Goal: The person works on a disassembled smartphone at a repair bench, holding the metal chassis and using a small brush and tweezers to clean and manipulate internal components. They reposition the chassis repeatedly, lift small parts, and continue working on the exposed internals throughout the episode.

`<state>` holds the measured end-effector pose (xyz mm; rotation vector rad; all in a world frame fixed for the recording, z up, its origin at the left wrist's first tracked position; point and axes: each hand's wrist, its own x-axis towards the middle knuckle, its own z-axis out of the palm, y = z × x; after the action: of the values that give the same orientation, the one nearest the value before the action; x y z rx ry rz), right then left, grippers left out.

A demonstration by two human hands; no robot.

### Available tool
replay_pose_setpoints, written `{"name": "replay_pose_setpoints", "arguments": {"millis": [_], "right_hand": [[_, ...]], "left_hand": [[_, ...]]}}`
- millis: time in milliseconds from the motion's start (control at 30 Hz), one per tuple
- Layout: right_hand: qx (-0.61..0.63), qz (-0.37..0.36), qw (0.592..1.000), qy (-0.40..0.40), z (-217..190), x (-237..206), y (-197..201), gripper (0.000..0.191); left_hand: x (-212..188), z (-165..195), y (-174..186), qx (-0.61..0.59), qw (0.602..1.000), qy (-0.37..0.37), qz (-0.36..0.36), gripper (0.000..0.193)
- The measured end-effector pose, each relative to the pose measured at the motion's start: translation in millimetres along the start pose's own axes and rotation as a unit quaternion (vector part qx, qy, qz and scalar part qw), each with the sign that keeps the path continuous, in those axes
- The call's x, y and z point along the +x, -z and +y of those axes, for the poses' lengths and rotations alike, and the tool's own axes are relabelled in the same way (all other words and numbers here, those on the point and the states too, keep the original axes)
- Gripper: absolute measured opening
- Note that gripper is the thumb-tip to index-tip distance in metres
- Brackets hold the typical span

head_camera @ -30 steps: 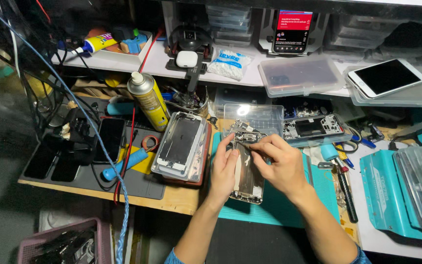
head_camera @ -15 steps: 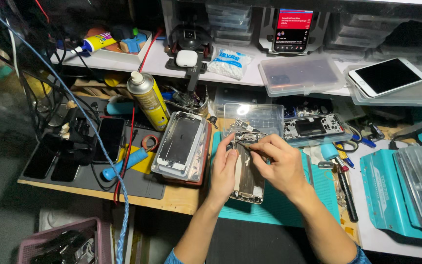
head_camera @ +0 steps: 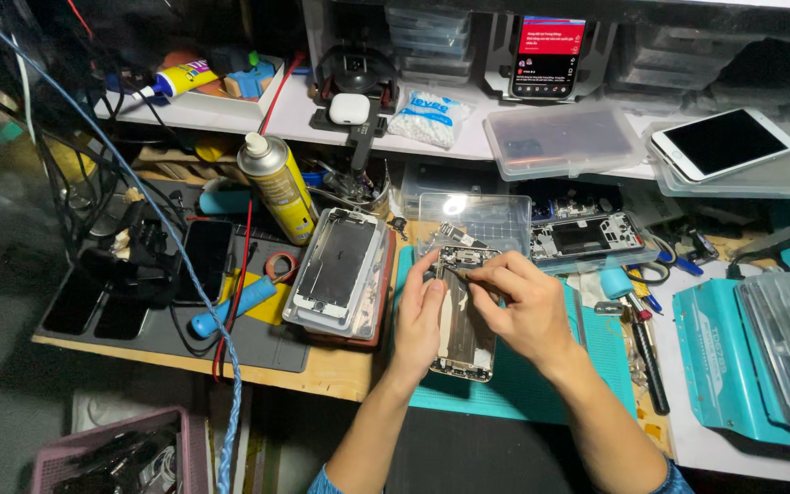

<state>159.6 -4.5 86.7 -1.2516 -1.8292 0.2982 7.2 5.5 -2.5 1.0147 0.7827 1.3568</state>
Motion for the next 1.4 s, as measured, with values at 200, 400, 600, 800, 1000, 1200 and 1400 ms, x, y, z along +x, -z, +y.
{"name": "replay_pose_setpoints", "arguments": {"millis": [200,400,600,800,1000,1200,1400], "right_hand": [[0.004,0.001,1.0,0.005,0.7,-0.4,1.0,0.016],[0.013,0.0,1.0,0.011,1.3,-0.5,0.9,0.016],[0.012,-0.001,1.0,0.006,2.1,-0.7,0.6,0.016],[0.015,-0.001,1.0,0.014,2.7,-0.2,0.4,0.017],[0.013,-0.004,1.0,-0.002,2.6,-0.7,0.3,0.017],[0.023,0.008,0.999,0.022,4.4,-1.7,-0.2,0.017],[0.058,0.012,0.997,-0.048,9.0,-7.9,2.3,0.017]], "left_hand": [[0.4,-1.2,-1.0,-0.02,1.0,-0.004,-0.011,0.042],[0.4,-1.3,1.0,0.006,1.0,0.011,-0.017,0.045],[0.9,-2.0,-0.3,-0.024,0.999,-0.014,-0.034,0.047],[1.2,-1.6,-1.3,-0.014,0.999,-0.016,-0.032,0.047],[0.1,-0.5,-0.7,0.007,0.999,-0.019,-0.032,0.047],[0.7,4.4,-2.6,-0.007,1.0,-0.005,-0.023,0.047],[-0.2,9.3,-0.5,0.04,0.999,-0.019,0.001,0.042]]}}
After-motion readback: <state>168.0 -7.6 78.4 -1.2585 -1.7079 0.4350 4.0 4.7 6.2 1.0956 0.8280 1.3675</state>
